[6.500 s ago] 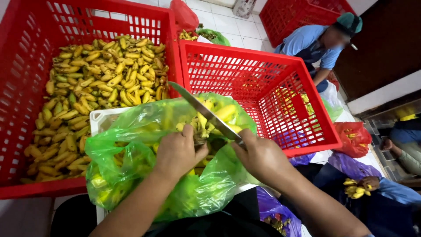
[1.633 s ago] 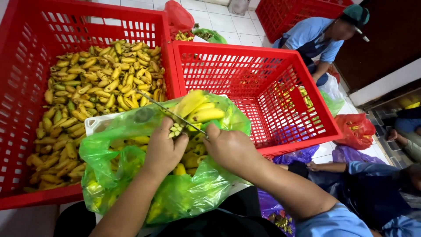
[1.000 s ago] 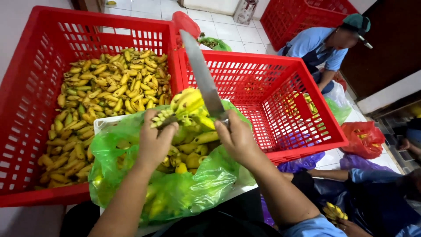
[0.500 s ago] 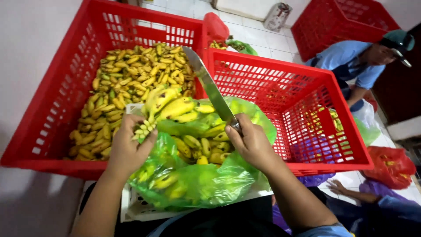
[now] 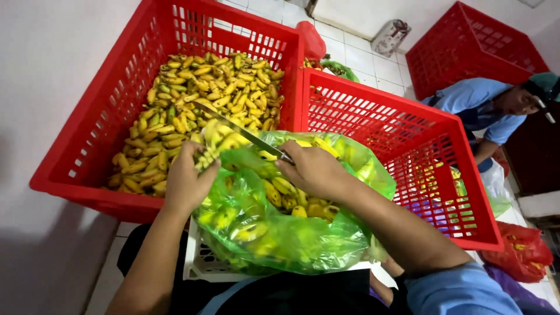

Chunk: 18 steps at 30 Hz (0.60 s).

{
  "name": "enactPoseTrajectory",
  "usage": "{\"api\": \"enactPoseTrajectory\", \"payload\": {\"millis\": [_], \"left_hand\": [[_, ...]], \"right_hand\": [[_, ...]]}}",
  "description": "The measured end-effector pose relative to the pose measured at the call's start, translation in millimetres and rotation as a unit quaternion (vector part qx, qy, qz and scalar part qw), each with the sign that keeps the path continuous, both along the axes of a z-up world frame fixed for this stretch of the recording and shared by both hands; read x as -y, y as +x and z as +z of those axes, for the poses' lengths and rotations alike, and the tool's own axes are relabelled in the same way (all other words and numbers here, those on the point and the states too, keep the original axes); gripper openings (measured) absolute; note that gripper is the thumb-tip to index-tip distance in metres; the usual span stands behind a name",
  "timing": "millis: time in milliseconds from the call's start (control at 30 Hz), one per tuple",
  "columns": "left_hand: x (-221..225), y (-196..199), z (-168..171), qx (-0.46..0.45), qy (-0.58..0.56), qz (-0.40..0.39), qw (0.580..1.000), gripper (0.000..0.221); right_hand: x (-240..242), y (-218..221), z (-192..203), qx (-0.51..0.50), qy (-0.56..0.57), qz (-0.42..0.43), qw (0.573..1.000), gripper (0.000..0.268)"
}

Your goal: Cutting large bunches of bananas into smaller clusters using a knife and placing them into a plastic bag for packaging.

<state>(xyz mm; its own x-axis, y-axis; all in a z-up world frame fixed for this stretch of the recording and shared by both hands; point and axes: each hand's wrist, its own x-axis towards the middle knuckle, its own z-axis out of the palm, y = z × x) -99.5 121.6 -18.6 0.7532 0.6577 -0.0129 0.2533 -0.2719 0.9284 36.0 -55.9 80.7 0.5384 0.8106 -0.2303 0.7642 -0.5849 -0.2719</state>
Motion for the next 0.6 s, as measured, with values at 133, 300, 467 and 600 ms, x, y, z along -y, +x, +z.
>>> {"api": "enactPoseTrajectory", "payload": {"millis": [133, 300, 467, 600], "left_hand": [[-16, 13, -4, 0.006, -0.054, 0.061, 0.997, 0.048], [-23, 25, -9, 0.224, -0.166, 0.097, 0.956, 0.042], [-30, 45, -36, 0.124, -0.257, 0.092, 0.954, 0.078], [-37, 46, -47, 0.102, -0.201, 0.068, 0.972, 0.049]], "right_hand": [[-26, 4, -1, 0.009, -0.014, 0.03, 0.999, 0.033], [-52, 15, -14, -0.016, 0.068, 0.011, 0.998, 0.031], [-58, 22, -36, -0.035, 0.071, 0.004, 0.997, 0.035], [-53, 22, -38, -0.039, 0.054, -0.001, 0.998, 0.035]]}}
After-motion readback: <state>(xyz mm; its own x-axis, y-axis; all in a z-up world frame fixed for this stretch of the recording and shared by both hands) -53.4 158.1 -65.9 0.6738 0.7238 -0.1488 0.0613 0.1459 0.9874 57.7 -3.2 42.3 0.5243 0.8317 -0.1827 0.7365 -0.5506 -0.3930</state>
